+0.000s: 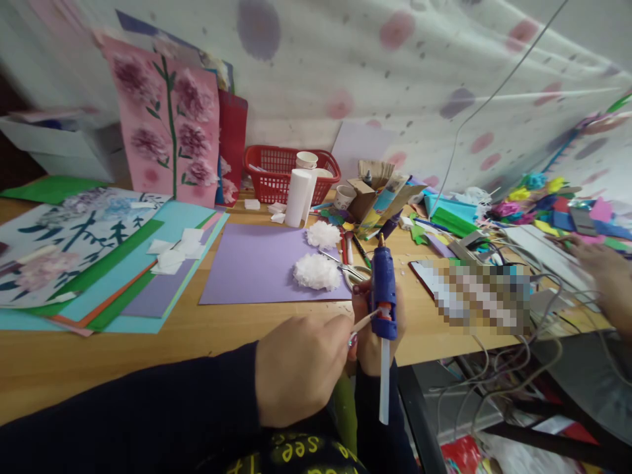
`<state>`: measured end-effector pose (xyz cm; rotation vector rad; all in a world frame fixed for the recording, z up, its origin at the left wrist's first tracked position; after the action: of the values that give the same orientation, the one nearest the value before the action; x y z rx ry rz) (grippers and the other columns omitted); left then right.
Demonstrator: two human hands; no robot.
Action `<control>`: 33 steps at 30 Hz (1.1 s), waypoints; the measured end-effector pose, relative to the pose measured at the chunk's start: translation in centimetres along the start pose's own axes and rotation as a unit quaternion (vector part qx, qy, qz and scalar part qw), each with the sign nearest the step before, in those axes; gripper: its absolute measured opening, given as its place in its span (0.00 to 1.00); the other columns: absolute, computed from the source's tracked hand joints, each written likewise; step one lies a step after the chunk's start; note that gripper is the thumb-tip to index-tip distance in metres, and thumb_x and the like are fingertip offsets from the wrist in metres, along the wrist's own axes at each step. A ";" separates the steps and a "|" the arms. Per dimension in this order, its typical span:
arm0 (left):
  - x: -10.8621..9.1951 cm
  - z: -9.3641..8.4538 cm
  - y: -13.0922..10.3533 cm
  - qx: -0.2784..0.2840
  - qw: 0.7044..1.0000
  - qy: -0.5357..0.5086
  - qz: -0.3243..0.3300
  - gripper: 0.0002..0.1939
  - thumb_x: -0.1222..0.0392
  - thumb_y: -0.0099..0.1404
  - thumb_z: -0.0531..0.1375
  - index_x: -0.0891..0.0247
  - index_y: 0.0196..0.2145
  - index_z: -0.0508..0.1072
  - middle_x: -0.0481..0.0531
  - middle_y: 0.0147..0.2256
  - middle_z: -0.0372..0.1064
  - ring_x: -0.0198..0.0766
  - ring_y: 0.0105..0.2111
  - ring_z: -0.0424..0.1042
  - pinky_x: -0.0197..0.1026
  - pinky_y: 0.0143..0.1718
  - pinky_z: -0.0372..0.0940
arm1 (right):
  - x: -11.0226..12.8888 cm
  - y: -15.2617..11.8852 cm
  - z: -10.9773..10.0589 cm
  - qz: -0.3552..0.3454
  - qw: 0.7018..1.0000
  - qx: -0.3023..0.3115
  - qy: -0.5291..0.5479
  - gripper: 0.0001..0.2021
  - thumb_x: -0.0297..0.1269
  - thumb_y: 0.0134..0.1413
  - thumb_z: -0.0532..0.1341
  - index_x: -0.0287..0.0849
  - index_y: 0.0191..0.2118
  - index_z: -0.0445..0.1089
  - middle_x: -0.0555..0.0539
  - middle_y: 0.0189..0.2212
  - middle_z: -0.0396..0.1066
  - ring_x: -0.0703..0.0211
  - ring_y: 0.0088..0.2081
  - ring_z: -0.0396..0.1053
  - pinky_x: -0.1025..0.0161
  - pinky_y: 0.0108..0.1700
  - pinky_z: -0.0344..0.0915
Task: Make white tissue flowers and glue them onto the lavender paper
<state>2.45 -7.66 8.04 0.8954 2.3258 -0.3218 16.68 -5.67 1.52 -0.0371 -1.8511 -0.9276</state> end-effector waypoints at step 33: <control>1.1 -1.5 -0.1 0.002 0.996 -0.074 0.049 0.20 0.58 0.71 0.43 0.63 0.25 0.65 0.46 0.23 0.66 0.31 0.23 0.65 0.35 0.27 0.56 | 1.2 -0.1 -0.6 -0.089 0.992 0.011 -0.090 0.04 0.34 0.53 0.60 0.44 0.35 0.64 0.52 0.26 0.68 0.61 0.27 0.68 0.65 0.28 0.63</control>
<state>1.06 -6.55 8.54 0.9519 2.1389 -0.3385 16.52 -6.55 2.46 0.0614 -2.0563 -1.0559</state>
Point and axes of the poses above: each hand's wrist, its own y-axis towards the middle knuckle, its own z-axis out of the palm, x = y × z, the point moved 3 cm from there along y, towards the middle knuckle
